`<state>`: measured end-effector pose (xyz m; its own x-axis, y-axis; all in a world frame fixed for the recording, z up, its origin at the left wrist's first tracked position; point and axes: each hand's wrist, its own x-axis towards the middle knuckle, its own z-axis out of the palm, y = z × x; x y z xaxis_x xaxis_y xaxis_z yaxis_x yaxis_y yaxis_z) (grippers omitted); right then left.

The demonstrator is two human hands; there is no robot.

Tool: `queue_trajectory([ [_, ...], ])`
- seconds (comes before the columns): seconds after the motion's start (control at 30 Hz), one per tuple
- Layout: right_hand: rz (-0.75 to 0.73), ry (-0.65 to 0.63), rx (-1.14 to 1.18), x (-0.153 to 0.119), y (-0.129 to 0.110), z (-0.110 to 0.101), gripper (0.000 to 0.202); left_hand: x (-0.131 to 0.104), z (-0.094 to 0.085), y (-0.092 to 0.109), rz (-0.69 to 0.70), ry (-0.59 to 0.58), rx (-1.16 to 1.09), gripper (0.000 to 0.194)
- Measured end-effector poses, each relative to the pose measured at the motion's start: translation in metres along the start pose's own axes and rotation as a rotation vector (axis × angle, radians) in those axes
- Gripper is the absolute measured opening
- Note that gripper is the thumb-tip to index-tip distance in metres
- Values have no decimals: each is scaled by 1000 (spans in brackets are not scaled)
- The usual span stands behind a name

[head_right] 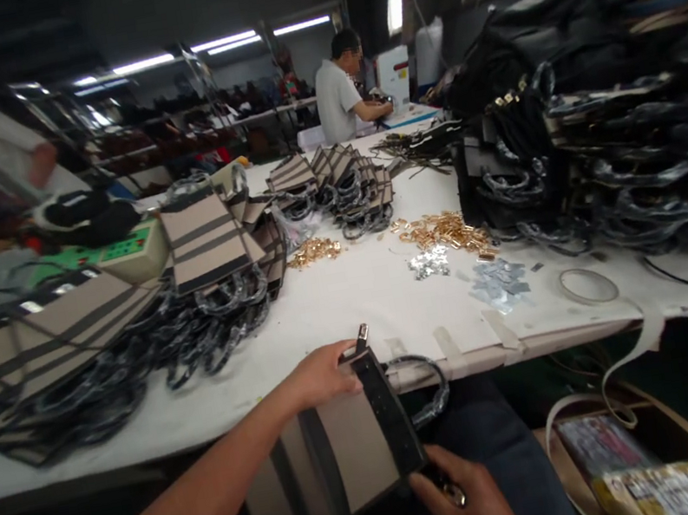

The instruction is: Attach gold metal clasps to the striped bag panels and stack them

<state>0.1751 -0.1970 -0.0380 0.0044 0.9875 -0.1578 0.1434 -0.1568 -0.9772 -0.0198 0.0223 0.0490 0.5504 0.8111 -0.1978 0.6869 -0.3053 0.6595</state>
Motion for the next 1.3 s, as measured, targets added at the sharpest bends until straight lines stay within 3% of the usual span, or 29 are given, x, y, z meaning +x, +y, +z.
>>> queue_trajectory([
  [0.1,0,-58,-49,13,-9,-8,42,1,2,-3,-82,66,194,76],
  [0.17,-16,-106,-156,19,-15,-24,40,-5,10,-6,-88,169,240,78],
  [0.23,-51,-66,-326,23,-23,-45,40,-16,23,-10,-40,311,279,64],
  [0.3,-130,65,-496,29,-38,-66,41,-28,38,-16,35,452,288,40],
  [0.37,-264,151,-610,41,-59,-77,40,-39,51,-21,104,525,294,24],
  [0.4,-337,135,-659,50,-70,-77,38,-44,56,-23,131,537,314,22],
  [0.47,-470,29,-779,76,-88,-65,38,-51,63,-25,158,531,388,27],
  [0.53,-501,-100,-958,104,-96,-47,41,-57,68,-25,146,503,464,36],
  [0.63,-475,-215,-1174,140,-90,-24,45,-62,73,-22,121,437,519,46],
  [0.7,-453,-253,-1245,153,-80,-20,47,-62,75,-21,116,396,523,51],
  [0.9,-410,-317,-1231,162,-74,-28,46,-57,70,-19,107,299,484,57],
  [1.3,-421,-276,-1274,154,-86,-13,46,-52,72,-31,151,360,508,56],
])
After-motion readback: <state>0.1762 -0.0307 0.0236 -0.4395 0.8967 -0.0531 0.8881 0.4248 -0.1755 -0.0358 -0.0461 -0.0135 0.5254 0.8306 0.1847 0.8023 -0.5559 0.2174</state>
